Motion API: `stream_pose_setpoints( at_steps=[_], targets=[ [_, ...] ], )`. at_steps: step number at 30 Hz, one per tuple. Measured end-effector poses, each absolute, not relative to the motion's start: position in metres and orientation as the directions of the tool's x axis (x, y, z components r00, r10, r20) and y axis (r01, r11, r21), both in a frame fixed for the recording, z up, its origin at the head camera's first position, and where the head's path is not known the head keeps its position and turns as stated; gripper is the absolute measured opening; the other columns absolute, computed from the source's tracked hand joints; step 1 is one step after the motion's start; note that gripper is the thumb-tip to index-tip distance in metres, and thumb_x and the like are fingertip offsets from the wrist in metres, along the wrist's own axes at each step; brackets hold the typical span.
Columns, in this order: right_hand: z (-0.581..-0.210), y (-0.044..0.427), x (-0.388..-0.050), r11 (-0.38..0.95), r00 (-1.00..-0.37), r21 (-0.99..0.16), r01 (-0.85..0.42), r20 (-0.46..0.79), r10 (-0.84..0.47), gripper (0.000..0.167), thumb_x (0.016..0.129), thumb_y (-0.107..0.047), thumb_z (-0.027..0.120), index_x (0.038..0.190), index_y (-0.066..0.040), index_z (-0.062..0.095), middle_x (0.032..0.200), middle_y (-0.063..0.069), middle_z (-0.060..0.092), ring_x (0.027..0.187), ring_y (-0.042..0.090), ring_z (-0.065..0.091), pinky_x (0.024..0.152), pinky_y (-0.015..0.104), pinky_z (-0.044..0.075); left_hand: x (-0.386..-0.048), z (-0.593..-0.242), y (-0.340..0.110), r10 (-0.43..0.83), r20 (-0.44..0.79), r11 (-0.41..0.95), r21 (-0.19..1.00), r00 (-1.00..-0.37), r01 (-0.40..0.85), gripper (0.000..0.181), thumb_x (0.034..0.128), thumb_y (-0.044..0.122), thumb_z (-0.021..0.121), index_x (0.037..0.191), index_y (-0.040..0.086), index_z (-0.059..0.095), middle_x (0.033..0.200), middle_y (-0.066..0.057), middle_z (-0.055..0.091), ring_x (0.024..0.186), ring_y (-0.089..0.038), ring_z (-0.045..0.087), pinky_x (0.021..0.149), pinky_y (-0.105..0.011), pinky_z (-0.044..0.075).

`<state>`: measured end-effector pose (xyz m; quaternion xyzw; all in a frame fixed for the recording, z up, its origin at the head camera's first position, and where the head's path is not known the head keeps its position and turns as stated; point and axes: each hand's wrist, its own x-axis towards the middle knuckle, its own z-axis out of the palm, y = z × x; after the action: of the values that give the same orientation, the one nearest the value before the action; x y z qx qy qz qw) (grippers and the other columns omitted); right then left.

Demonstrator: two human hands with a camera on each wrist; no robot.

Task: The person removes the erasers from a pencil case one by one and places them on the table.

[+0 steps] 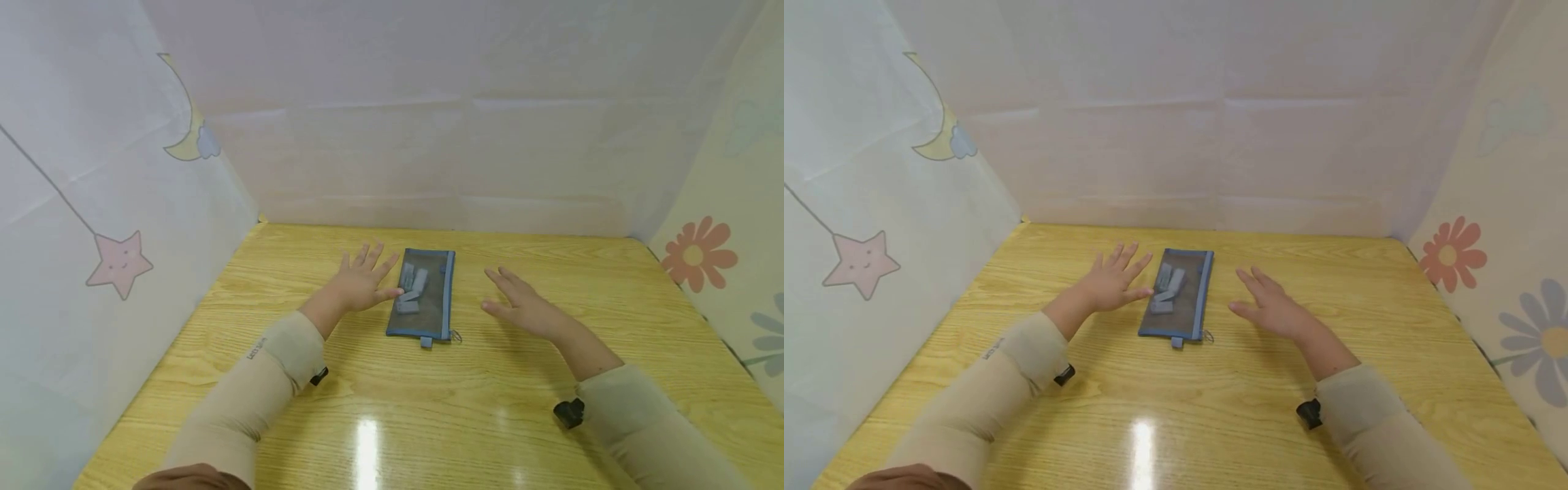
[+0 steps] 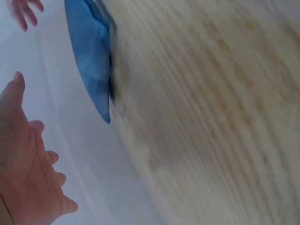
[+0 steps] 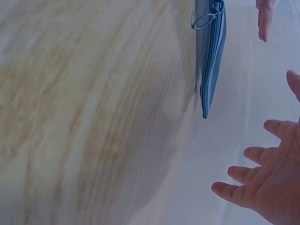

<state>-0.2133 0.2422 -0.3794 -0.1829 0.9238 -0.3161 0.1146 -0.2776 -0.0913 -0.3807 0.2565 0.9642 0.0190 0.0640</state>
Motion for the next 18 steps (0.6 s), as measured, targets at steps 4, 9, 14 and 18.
stream_pose_setpoints(
  at_steps=[4, 9, 14, 18],
  targets=[
    [-0.382, 0.238, -0.211, 0.724, -0.900, -0.634, -0.271, -0.101, -0.425, 0.075, 0.092, -0.048, 0.047, 0.148, -0.019, 0.007, 0.151, 0.017, -0.009, 0.134, 0.045, -0.004, 0.096, 0.070, 0.009, -0.277, -0.387, -0.083, 0.504, -0.129, 0.863, 0.048, -0.854, 0.502, 0.079, 0.0829, 0.074, 0.022, 0.145, 0.036, -0.008, 0.151, -0.001, -0.017, 0.136, -0.028, -0.019, 0.103, -0.062, -0.004],
    [-0.385, 0.235, -0.210, 0.723, -0.894, -0.631, -0.282, -0.101, -0.437, 0.075, 0.091, -0.047, 0.048, 0.148, -0.019, 0.009, 0.151, 0.018, -0.006, 0.135, 0.045, -0.002, 0.097, 0.068, 0.010, -0.276, -0.393, -0.072, 0.517, -0.143, 0.855, 0.039, -0.844, 0.517, 0.080, 0.0814, 0.075, 0.020, 0.145, 0.036, -0.009, 0.151, -0.001, -0.017, 0.136, -0.028, -0.019, 0.103, -0.061, -0.003],
    [-0.392, 0.233, -0.211, 0.729, -0.893, -0.617, -0.295, -0.095, -0.441, 0.074, 0.091, -0.045, 0.050, 0.148, -0.019, 0.011, 0.151, 0.019, -0.003, 0.134, 0.045, 0.001, 0.097, 0.068, 0.011, -0.273, -0.396, -0.065, 0.540, -0.151, 0.841, 0.057, -0.828, 0.538, 0.082, 0.0808, 0.075, 0.022, 0.146, 0.033, -0.005, 0.153, -0.005, -0.012, 0.136, -0.029, -0.016, 0.103, -0.061, -0.004],
    [-0.397, 0.232, -0.212, 0.725, -0.887, -0.616, -0.308, -0.089, -0.453, 0.074, 0.091, -0.045, 0.050, 0.148, -0.019, 0.012, 0.151, 0.020, -0.001, 0.134, 0.046, 0.003, 0.097, 0.068, 0.012, -0.271, -0.398, -0.060, 0.547, -0.160, 0.835, 0.042, -0.821, 0.548, 0.083, 0.0810, 0.075, 0.022, 0.147, 0.030, -0.002, 0.152, -0.006, -0.012, 0.137, -0.031, -0.013, 0.104, -0.060, -0.002]
  ],
)
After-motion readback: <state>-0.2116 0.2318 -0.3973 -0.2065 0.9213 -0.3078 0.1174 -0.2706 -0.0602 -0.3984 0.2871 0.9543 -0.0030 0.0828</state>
